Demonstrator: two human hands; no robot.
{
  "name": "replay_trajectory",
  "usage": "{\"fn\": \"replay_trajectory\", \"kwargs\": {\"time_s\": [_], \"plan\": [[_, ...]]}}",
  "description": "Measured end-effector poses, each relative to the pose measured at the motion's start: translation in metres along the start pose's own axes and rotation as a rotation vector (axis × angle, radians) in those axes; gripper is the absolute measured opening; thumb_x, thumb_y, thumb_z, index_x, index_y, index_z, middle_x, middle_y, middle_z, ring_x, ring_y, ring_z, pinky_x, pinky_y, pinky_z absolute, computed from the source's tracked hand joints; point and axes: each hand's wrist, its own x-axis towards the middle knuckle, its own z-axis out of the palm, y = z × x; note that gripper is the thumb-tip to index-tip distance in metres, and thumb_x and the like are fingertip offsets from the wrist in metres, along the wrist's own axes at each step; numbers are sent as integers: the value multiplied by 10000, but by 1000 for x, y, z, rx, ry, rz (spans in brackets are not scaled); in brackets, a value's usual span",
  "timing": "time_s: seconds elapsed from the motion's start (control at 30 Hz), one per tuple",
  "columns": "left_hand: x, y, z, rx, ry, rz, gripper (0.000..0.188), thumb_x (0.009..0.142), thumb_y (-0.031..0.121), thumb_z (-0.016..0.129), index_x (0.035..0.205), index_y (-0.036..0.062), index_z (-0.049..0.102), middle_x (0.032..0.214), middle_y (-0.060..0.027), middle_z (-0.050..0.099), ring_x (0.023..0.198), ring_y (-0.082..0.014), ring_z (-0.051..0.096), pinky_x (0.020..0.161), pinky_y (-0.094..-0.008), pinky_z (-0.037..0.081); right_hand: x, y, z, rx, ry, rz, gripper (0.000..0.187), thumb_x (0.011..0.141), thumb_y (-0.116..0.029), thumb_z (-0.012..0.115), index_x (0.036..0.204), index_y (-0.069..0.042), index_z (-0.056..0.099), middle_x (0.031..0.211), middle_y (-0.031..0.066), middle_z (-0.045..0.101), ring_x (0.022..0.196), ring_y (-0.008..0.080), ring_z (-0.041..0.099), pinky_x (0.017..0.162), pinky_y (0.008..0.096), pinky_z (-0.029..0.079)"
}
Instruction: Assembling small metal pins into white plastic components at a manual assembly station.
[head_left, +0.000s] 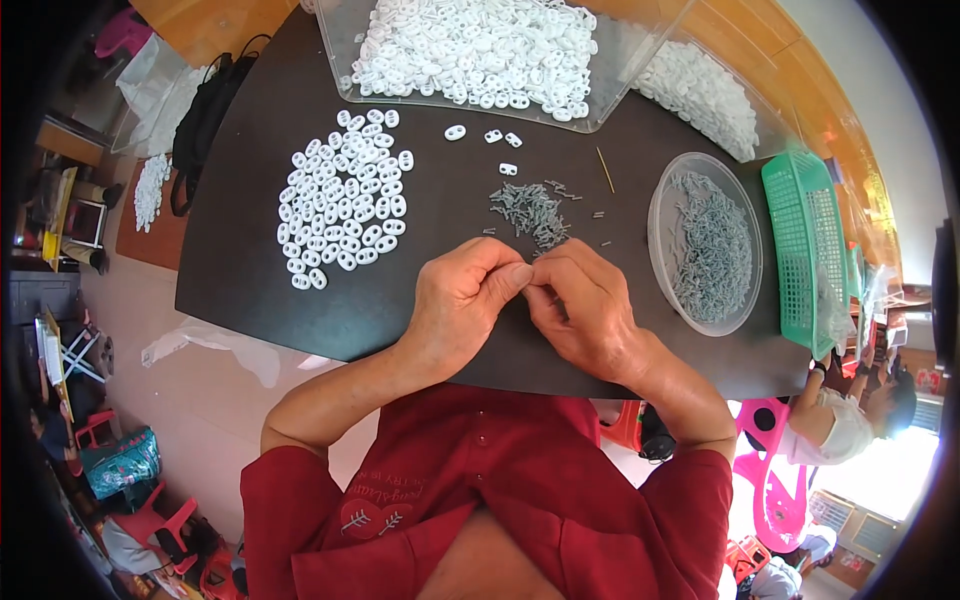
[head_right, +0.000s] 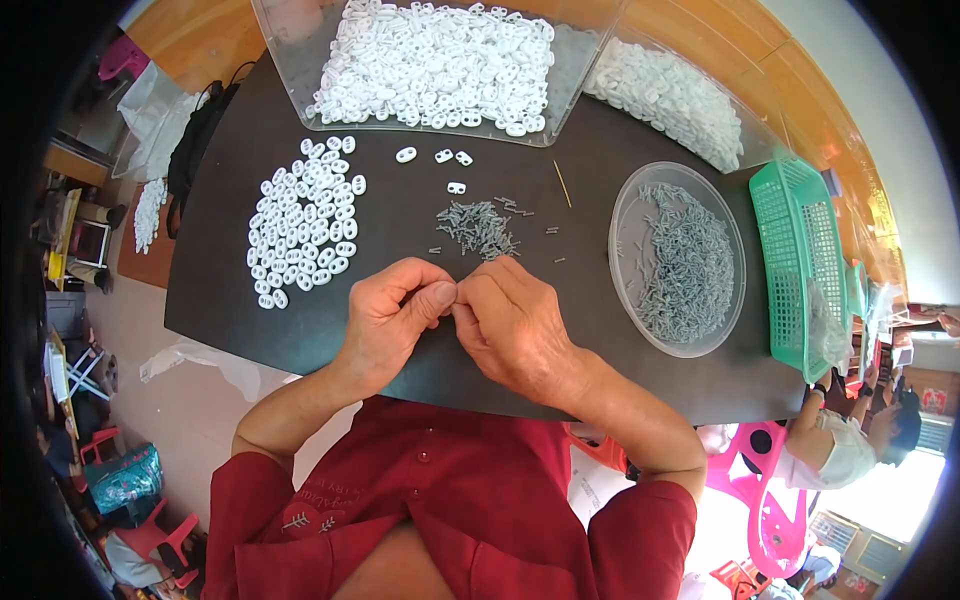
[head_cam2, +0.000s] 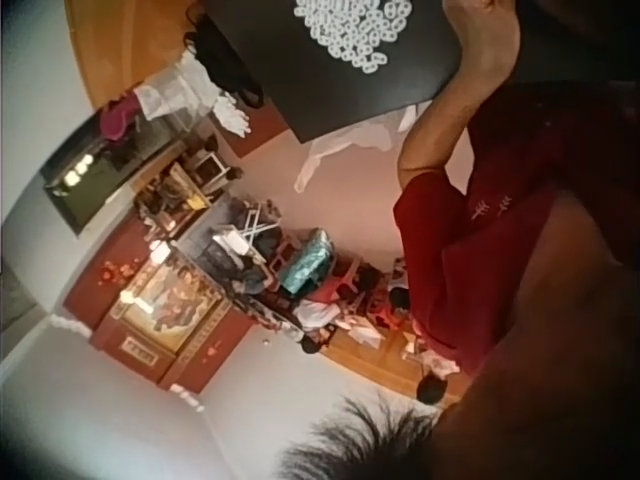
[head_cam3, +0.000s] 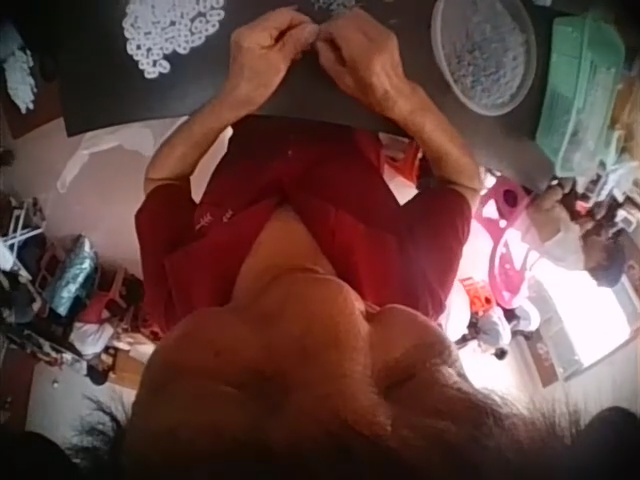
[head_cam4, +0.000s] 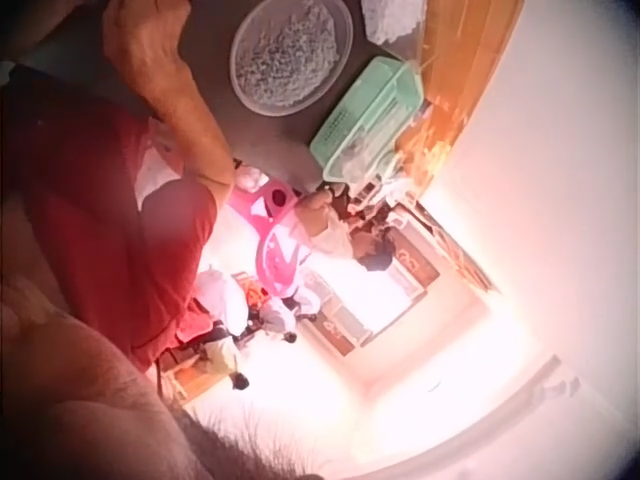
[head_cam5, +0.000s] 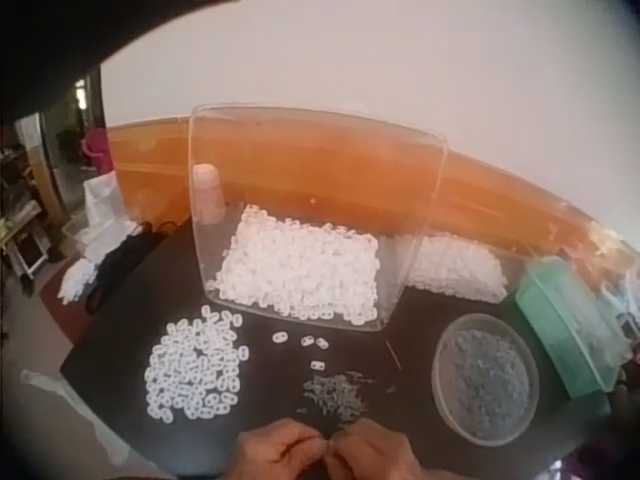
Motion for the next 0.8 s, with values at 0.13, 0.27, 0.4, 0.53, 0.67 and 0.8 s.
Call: {"fn": "replay_trajectory", "kwargs": {"time_s": [0.13,0.27,0.4,0.53,0.67,0.8], "plan": [[0,5,-1,-78,-6,-152,168,926,158,576,896,-5,605,755,-4,577,657,-51,494,584,-196,430,-1,-5,2,15,69,93,180,687,79,638,800,-16,535,717,96,542,621,271,531,527,355,443],[2,3,-3,-252,-49,-184,191,932,179,569,897,-6,603,755,-17,586,643,-55,501,581,-197,432,-4,-8,4,-1,115,117,199,710,113,653,863,11,575,791,102,589,645,194,563,526,265,470],[4,1,-7,-379,-93,-258,196,938,179,557,880,-2,604,768,-26,594,648,-60,518,579,-199,437,-5,-9,7,66,164,139,171,727,103,652,861,15,590,821,111,607,666,195,566,552,270,464],[10,5,-15,-234,-140,-204,147,914,152,580,880,12,609,777,-46,608,627,-99,539,572,-205,437,-5,-1,4,108,158,102,141,745,83,651,854,18,590,825,108,613,675,191,567,582,269,460],[66,0,-28,758,257,558,48,775,51,601,736,46,572,661,-76,519,649,-260,533,577,-350,412,-9,1,-3,158,226,294,91,788,58,638,858,20,593,811,80,607,690,140,550,615,240,442],[117,-19,-38,1105,218,649,18,714,58,618,719,53,602,721,-99,559,764,-285,563,697,-380,405,-12,3,-2,231,239,395,62,811,50,628,857,22,596,817,58,596,711,103,531,638,219,430]]}}
